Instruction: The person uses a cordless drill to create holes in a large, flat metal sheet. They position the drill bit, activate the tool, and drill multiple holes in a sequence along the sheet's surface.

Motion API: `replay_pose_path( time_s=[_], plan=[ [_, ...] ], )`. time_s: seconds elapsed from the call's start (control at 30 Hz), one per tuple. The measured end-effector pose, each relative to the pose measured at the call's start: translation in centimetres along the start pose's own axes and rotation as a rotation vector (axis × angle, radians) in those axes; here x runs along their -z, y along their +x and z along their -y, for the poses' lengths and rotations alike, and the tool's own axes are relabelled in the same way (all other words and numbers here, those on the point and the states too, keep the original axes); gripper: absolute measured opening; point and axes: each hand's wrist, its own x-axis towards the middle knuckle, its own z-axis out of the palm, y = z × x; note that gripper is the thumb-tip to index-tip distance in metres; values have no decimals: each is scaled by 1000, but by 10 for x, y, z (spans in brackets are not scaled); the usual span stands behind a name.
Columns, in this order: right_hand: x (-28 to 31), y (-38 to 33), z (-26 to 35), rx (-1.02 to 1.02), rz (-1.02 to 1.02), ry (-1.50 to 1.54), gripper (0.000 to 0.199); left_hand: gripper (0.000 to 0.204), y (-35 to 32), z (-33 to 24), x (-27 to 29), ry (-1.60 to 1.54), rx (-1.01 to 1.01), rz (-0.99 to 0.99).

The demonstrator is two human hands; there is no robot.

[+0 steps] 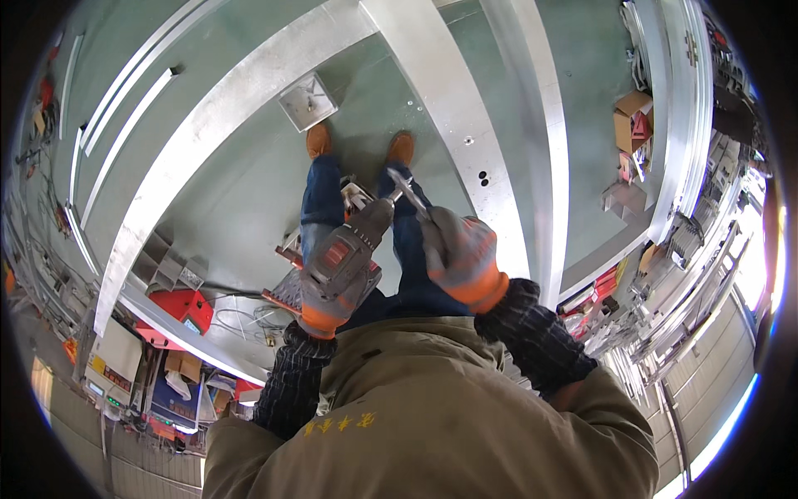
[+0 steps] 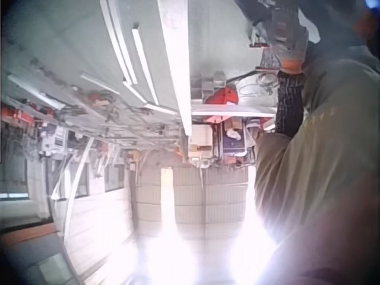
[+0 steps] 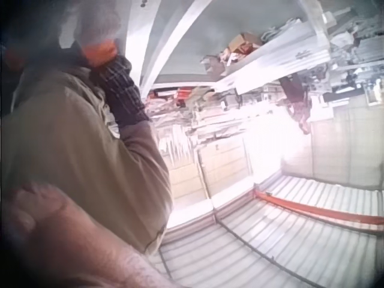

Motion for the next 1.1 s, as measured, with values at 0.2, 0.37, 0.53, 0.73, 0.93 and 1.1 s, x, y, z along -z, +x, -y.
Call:
replay_pose_path(
  time_s=[0.2, 0.37, 0.53, 0.73, 0.93, 1.1],
  plan=[
    [4, -2, -3, -295, 111, 44, 45, 29, -25, 20, 7, 307, -120, 92],
    [-44, -10, -52, -479, 253, -102, 42, 33, -27, 32, 15, 306, -10, 115],
    [-171, 25, -102, -431, 184, 43, 30, 28, -27, 70, 0, -365, 301, -192],
    [-358, 183, -155, -360, 703, -245, 45, 28, -10, 149, -50, -1305, 942, -677],
    [-489, 294, -178, -156, 754, -327, 33, 39, -6, 182, -55, -1321, 858, -552],
    [-525, 256, -213, 63, 625, -331, 37, 14, -10, 186, -48, -1134, 850, -458]
  ],
)
